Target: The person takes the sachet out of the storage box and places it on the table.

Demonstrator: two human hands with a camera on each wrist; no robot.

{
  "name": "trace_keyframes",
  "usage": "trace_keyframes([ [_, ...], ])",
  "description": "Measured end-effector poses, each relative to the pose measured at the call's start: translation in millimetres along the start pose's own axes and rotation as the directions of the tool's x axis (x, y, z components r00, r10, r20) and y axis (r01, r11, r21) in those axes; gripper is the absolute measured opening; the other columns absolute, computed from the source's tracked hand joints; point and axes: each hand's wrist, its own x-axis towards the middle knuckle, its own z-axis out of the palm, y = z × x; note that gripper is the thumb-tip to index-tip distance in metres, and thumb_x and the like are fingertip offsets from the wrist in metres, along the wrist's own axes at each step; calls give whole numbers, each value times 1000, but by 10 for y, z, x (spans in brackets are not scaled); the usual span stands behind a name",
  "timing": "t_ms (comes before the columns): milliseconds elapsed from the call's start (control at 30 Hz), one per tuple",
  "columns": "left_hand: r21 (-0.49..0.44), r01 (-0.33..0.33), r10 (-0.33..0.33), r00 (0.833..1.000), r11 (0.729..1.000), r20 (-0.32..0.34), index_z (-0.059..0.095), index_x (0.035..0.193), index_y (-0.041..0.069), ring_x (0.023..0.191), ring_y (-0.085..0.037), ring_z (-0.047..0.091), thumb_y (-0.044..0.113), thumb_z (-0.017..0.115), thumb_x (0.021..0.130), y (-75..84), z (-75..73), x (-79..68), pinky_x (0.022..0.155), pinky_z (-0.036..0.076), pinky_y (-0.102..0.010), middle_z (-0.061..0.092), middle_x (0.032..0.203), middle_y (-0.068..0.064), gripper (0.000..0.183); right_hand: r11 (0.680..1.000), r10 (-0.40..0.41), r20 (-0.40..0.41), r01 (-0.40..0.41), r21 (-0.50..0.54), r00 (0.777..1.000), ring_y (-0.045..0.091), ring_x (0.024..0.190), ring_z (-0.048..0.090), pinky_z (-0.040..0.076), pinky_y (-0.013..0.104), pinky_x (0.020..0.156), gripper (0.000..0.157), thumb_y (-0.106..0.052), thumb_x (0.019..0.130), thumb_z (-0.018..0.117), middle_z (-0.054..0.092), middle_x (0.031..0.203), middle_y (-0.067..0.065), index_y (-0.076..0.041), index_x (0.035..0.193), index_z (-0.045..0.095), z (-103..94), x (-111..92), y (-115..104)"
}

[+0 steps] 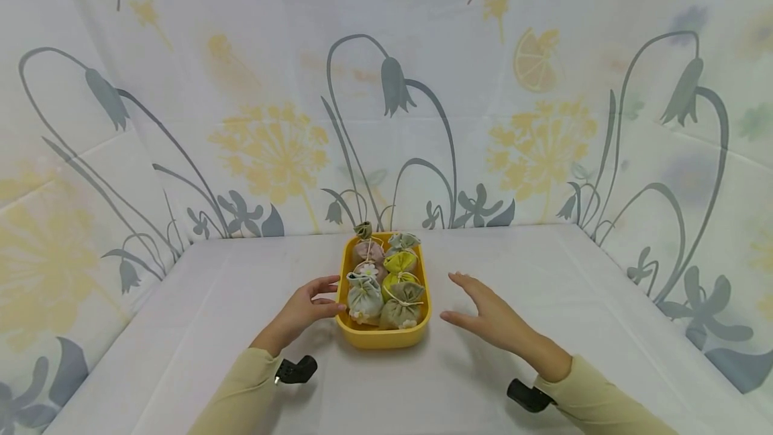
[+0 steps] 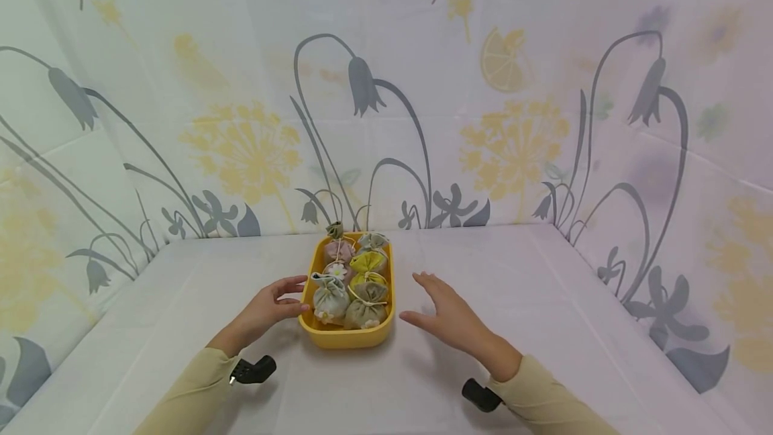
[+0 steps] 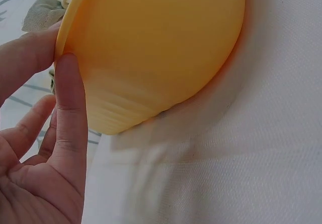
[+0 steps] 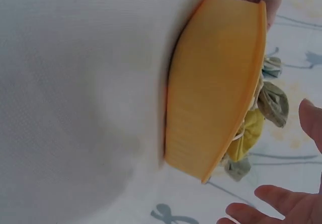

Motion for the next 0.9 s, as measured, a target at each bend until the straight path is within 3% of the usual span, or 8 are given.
trace_keyframes([
  [467, -57, 5, -5, 1000, 998, 9, 46, 136, 11, 98, -22, 59, 18, 75, 79, -44, 8, 8, 84, 51, -37, 51, 120, -14, 64, 991, 6, 38, -11, 137, 999, 39, 120, 45, 39, 51, 97, 59, -30, 85, 68, 49, 133, 15, -1, 133, 49, 52, 190, -177],
  [667, -64, -5, 6, 1000, 998, 24, 44, 137, 10, 100, -24, 58, 15, 73, 81, -42, 11, -7, 85, 51, -37, 50, 122, -15, 63, 972, -8, 35, 0, 235, 999, 35, 114, 51, 41, 46, 96, 52, -26, 84, 70, 57, 124, 14, 2, 126, 54, 103, 279, -239],
  [900, -62, -11, 13, 1000, 998, 29, 44, 137, 10, 100, -24, 59, 16, 73, 82, -48, 10, -5, 85, 50, -38, 50, 122, -15, 63, 941, -15, 90, -16, 339, 996, 29, 106, 57, 48, 38, 88, 47, -21, 85, 69, 59, 118, 15, 5, 122, 56, 174, 379, -257],
])
